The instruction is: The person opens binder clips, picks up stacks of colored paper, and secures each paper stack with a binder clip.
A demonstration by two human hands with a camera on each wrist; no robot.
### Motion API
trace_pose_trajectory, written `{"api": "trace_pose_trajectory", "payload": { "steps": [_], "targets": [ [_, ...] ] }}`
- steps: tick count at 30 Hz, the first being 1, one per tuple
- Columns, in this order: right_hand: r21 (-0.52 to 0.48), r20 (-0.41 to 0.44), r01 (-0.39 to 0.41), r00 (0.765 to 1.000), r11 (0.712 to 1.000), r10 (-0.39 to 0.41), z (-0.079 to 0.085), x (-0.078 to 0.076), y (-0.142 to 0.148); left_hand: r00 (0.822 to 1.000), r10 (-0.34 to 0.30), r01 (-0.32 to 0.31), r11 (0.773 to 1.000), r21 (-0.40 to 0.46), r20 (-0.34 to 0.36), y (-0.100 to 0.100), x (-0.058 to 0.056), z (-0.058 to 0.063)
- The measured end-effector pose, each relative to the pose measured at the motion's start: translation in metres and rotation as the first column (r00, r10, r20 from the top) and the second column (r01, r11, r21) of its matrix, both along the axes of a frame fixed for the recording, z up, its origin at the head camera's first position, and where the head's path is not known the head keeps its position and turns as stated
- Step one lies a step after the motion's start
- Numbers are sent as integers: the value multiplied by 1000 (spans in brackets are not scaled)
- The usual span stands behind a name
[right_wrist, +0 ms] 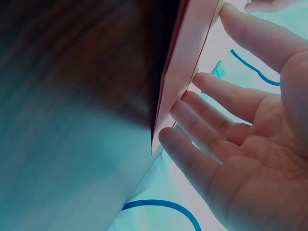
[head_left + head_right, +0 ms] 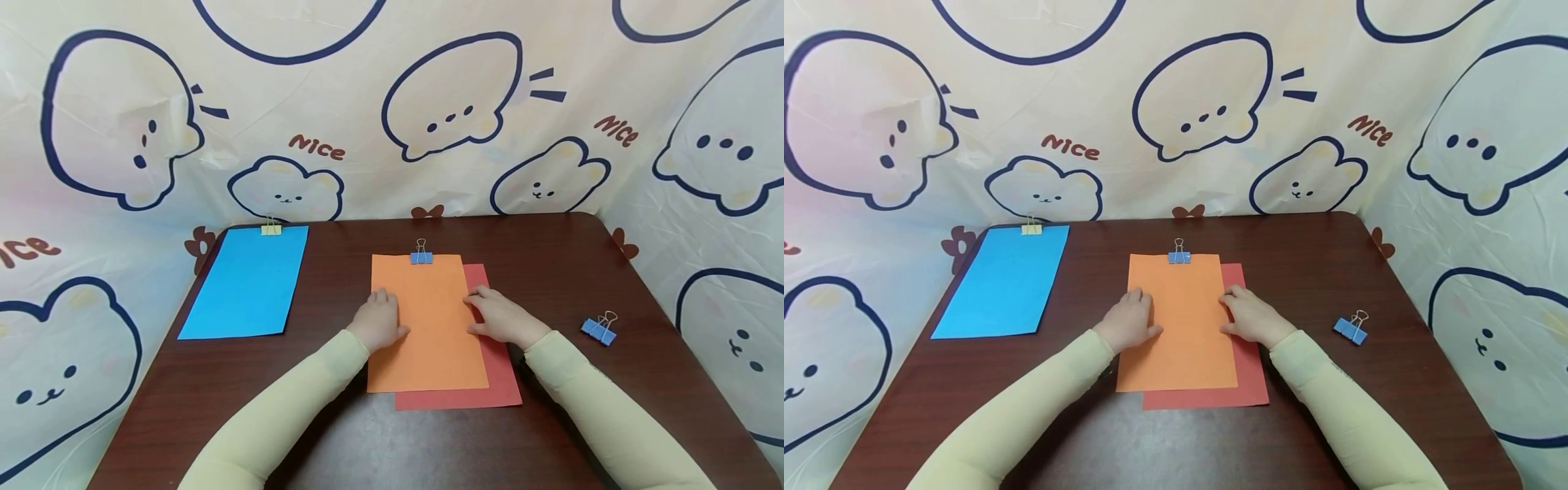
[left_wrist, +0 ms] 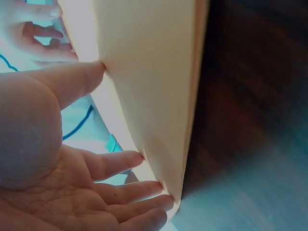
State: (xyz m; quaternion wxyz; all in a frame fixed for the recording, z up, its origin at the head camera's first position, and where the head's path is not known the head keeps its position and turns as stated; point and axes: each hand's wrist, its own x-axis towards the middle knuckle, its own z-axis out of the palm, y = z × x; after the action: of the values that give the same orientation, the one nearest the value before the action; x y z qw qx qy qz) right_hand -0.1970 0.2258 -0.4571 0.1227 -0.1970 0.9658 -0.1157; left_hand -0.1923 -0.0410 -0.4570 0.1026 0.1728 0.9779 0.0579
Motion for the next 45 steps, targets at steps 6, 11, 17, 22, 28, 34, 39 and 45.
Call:
{"api": "trace_pose_trajectory", "payload": {
  "steps": [6, 11, 17, 22, 28, 34, 39, 45],
  "targets": [
    [0, -3, 3, 1000, 1000, -3, 1, 1, 0, 996, -71, 66, 995, -75, -59, 4, 14, -1],
    [-4, -9, 5, 1000, 1000, -5, 1, 1, 0, 987, -124, 110, 986, -129, -102, 9, 26, 0],
    [-6, -8, 7, 1000, 1000, -7, 1, 1, -1, 982, -153, 138, 981, -134, -110, 12, 36, -3],
    [-5, -12, 8, 1000, 1000, -8, 1, 2, -1, 983, -149, 138, 985, -104, -106, 13, 41, -3],
    [-13, -19, 10, 1000, 1000, -10, 1, 2, 0, 986, -135, 128, 989, -76, -95, 12, 42, -2],
    [-1, -9, 25, 1000, 1000, -25, 2, 2, 1, 991, -114, 113, 993, -31, -67, 11, 42, 0],
    [-2, -15, 19, 1000, 1000, -19, 1, 2, 1, 992, -112, 111, 994, -23, -61, 8, 40, 0],
    [-7, -27, 6, 1000, 1000, -6, -1, 2, 3, 992, -111, 110, 994, -24, -61, 4, 38, -2]
  ]
}}
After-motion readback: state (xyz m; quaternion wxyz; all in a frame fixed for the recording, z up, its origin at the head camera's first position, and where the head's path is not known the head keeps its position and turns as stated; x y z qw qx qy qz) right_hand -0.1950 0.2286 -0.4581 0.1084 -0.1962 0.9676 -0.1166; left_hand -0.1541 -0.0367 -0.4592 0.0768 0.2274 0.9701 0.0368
